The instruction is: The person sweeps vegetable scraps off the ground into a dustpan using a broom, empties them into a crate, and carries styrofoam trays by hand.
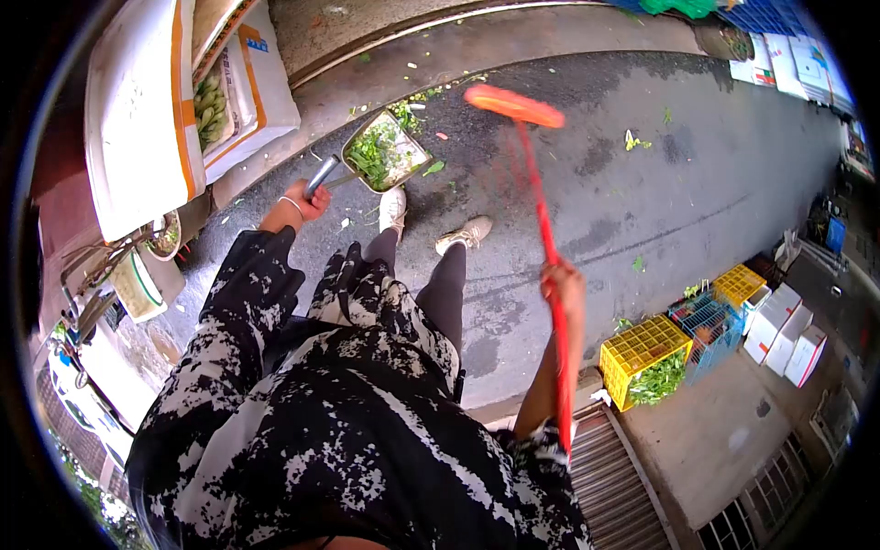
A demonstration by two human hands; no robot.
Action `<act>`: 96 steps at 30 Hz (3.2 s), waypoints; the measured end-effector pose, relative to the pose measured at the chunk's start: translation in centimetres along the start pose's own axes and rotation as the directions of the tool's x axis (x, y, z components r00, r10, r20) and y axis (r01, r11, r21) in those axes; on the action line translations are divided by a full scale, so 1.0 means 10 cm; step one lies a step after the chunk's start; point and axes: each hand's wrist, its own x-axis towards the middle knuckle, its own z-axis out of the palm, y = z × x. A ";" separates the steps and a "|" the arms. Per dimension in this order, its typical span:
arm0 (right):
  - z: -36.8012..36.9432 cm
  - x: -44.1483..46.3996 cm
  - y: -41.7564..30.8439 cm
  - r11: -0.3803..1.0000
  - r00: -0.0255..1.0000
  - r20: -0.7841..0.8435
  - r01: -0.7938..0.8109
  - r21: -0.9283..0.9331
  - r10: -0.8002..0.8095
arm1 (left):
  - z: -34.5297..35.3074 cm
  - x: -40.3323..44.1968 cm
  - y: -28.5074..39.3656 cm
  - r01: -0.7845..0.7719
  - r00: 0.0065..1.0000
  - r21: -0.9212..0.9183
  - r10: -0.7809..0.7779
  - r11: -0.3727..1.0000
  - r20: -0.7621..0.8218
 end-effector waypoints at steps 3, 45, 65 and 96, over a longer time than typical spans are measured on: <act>0.24 0.54 -0.28 0.996 0.998 -0.014 -0.063 0.057 0.064 | -0.08 -0.02 0.03 0.008 0.999 -0.067 -0.006 0.998 0.032; 0.40 -0.02 -0.40 0.997 0.998 0.065 0.008 -0.081 -0.003 | -0.44 0.15 -0.03 -0.025 1.000 0.051 0.025 0.998 -0.014; 0.44 -1.21 0.12 0.917 0.947 0.209 -0.296 0.267 0.245 | -0.52 0.16 -0.14 0.036 0.997 0.280 -0.055 0.959 0.060; -3.81 1.31 -1.14 0.618 0.970 0.209 -0.238 0.749 0.120 | 5.57 2.22 -2.58 0.143 0.961 0.668 0.058 0.730 -0.269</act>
